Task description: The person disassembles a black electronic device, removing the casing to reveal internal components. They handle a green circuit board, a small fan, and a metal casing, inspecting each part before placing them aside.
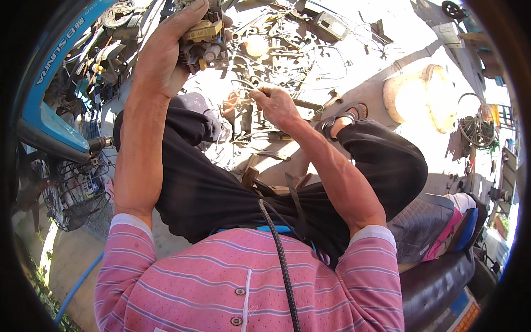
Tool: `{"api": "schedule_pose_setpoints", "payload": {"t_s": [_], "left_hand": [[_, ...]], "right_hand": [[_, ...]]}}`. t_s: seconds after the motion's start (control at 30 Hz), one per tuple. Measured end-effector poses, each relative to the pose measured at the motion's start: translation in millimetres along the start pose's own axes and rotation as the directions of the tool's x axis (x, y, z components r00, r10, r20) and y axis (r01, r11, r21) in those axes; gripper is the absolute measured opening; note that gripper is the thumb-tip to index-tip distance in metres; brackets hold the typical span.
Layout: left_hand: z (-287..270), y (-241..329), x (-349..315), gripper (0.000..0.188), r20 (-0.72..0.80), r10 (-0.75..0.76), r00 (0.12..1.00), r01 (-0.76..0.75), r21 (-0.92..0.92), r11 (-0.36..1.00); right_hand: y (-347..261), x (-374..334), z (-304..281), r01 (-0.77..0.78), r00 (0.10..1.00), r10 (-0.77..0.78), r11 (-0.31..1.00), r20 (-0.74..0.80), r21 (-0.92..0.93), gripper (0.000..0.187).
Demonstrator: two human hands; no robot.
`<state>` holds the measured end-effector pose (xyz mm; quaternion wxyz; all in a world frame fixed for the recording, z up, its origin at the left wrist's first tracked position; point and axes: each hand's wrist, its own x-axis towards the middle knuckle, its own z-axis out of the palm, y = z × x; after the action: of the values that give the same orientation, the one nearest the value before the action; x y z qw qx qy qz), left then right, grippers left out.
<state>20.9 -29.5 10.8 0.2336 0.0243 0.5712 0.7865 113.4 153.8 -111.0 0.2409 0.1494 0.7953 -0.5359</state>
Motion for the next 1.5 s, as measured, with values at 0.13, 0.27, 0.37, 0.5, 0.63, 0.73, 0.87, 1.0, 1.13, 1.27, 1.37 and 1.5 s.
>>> {"api": "schedule_pose_setpoints", "payload": {"t_s": [0.13, 0.27, 0.37, 0.5, 0.63, 0.73, 0.87, 1.0, 1.13, 1.27, 1.37, 1.5], "left_hand": [[-6, 23, 12, 0.04, 0.05, 0.03, 0.998, -0.034, 0.076, 0.997], [4, 23, 7, 0.039, -0.036, 0.042, 0.998, -0.043, -0.042, 0.998], [5, 25, 4, 0.038, -0.053, 0.039, 0.998, -0.041, -0.038, 0.998], [-15, 30, 6, 0.039, 0.032, -0.017, 0.999, 0.017, -0.008, 1.0], [-9, 20, 13, 0.038, 0.012, -0.057, 0.998, 0.057, -0.031, 0.998], [-12, 12, 16, 0.038, -0.005, -0.065, 0.998, 0.064, -0.053, 0.997], [-8, 10, 12, 0.037, -0.018, -0.085, 0.996, 0.085, 0.02, 0.996], [5, -6, 15, 0.039, -0.011, -0.166, 0.986, 0.166, -0.013, 0.986], [5, -25, 24, 0.041, -0.063, -0.214, 0.975, 0.21, -0.057, 0.976], [-2, -26, 27, 0.038, -0.098, -0.23, 0.968, 0.223, -0.082, 0.971], [-2, -25, 33, 0.033, -0.021, -0.223, 0.975, 0.22, -0.086, 0.972], [1, -29, 34, 0.033, 0.048, -0.208, 0.977, 0.212, -0.093, 0.973]], "right_hand": [[-70, -42, -80, 0.23, 0.967, -0.168, 0.898, -0.19, 0.375, 0.034], [-97, -109, -169, 0.449, 0.887, -0.288, 0.716, -0.36, 0.534, 0.031], [-93, -166, -250, 0.577, 0.815, -0.384, 0.607, -0.435, 0.547, 0.031], [-84, -246, -344, 0.747, 0.644, -0.408, 0.518, -0.647, 0.416, 0.03], [-72, -336, -404, 0.83, 0.279, -0.332, 0.556, -0.901, 0.052, 0.031], [-27, -359, -422, 0.788, 0.172, -0.244, 0.616, -0.954, -0.015, 0.031], [77, -332, -400, 0.594, 0.192, -0.045, 0.801, -0.98, 0.079, 0.029], [214, -284, -361, 0.131, 0.235, 0.1, 0.982, -0.967, 0.133, 0.032], [418, -256, -302, -0.554, 0.366, 0.52, 0.788, -0.772, 0.269, 0.053], [482, -221, -203, -0.758, 0.618, 0.566, 0.614, -0.546, -0.221, 0.057], [455, -207, -204, -0.746, 0.604, 0.6, 0.658, -0.525, -0.106, 0.054], [369, -195, -276, -0.545, 0.592, 0.498, 0.827, -0.634, 0.141, 0.051]]}}
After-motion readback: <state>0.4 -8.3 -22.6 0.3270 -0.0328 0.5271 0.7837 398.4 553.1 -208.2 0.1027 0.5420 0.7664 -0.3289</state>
